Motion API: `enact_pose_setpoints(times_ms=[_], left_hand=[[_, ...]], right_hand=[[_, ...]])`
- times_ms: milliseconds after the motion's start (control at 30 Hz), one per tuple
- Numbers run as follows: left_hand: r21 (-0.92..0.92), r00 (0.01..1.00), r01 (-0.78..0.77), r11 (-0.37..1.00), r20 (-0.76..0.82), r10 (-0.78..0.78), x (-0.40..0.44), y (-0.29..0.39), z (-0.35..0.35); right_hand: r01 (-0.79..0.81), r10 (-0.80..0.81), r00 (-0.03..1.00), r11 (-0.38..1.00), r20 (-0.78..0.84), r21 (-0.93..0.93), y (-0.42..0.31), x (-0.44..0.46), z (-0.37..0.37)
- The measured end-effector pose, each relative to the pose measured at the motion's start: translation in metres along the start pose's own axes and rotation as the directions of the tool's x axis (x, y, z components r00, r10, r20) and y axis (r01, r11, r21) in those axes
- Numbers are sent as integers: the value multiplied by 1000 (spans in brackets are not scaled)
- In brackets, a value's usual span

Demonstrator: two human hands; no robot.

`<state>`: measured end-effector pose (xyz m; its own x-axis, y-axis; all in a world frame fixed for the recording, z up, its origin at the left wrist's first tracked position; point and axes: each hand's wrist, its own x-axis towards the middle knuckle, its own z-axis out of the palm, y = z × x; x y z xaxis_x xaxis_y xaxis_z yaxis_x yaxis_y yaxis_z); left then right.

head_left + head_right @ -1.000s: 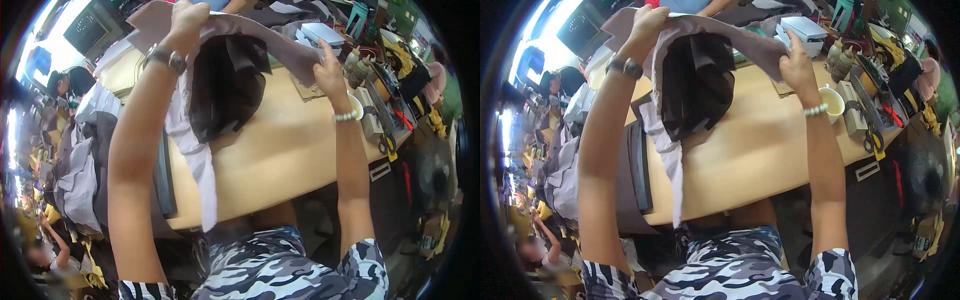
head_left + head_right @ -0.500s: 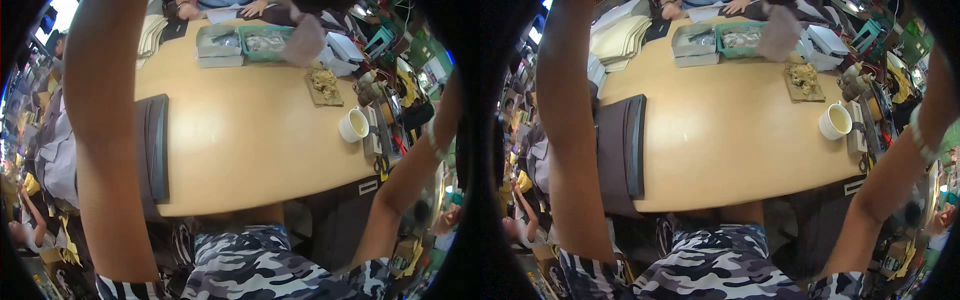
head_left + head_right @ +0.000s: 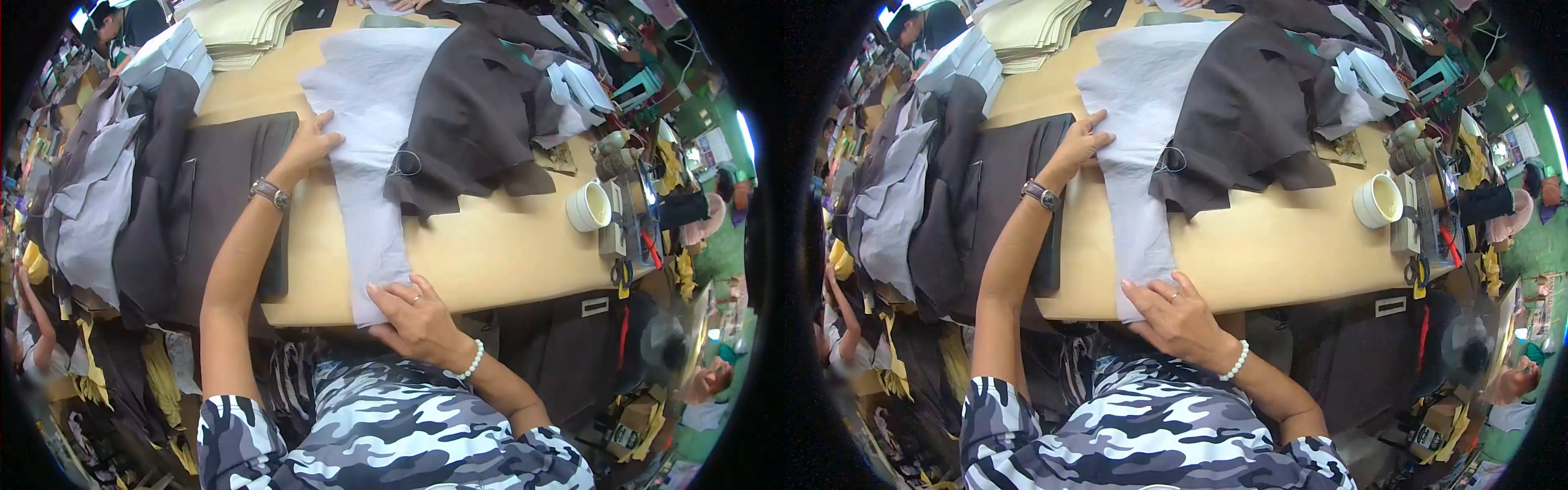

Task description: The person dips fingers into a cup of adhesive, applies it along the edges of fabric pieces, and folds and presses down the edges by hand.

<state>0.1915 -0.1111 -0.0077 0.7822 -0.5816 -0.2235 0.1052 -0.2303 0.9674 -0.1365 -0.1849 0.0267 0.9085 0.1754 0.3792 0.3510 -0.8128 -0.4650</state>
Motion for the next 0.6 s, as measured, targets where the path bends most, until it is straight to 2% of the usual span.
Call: enact_pose_setpoints(times_ms=[33, 100, 133, 200, 233, 267, 300, 367, 433, 467, 500, 533, 567, 600], left_hand=[[102, 995, -97, 990, -21, 100, 6, -6, -3], [307, 954, -273, 912, -33, 297, 21, -19, -9], [286, 972, -209, 935, -46, 231, 18, -13, -8], [242, 993, -76, 967, -66, 94, 10, 4, 0], [408, 940, -190, 893, -188, 286, 12, -7, 4], [578, 834, -262, 773, -267, 483, 18, -23, 7], [738, 682, -282, 613, -296, 669, 24, -30, 8], [897, 458, -304, 322, -159, 875, -27, 9, 33], [512, 625, -623, 591, -128, 770, -111, 75, 60], [392, 666, -664, 637, -79, 742, -147, 95, 72], [284, 577, -773, 568, -58, 815, -166, 96, 85], [171, 481, -861, 480, -36, 876, -185, 98, 97], [86, 335, -939, 333, 3, 942, -205, 124, 104], [4, 347, -938, 347, 30, 937, -225, 136, 110]], right_hand=[[-17, 15, 1000, 997, 18, 74, -3, 7, -13], [-22, 21, 990, 1000, -138, -12, 14, 18, -31], [-29, 16, 976, 998, -217, -55, 27, 25, -40], [-179, 112, 920, 973, -376, -148, 68, 43, -43], [-232, 129, 921, 940, -368, -250, 80, 55, -47], [-277, 143, 920, 895, -365, -349, 89, 66, -50], [-287, 145, 922, 879, -359, -381, 100, 74, -50], [-304, 148, 923, 846, -354, -438, 124, 82, -41], [-264, 63, 890, 878, -452, -399, 155, 79, -27], [-246, 26, 866, 892, -499, -379, 163, 79, -21], [-301, 92, 819, 909, -567, -288, 160, 80, -19], [-286, 72, 823, 909, -564, -301, 161, 79, -18], [-269, 51, 827, 910, -560, -315, 164, 78, -19], [-251, 32, 834, 911, -551, -326, 164, 75, -18]])
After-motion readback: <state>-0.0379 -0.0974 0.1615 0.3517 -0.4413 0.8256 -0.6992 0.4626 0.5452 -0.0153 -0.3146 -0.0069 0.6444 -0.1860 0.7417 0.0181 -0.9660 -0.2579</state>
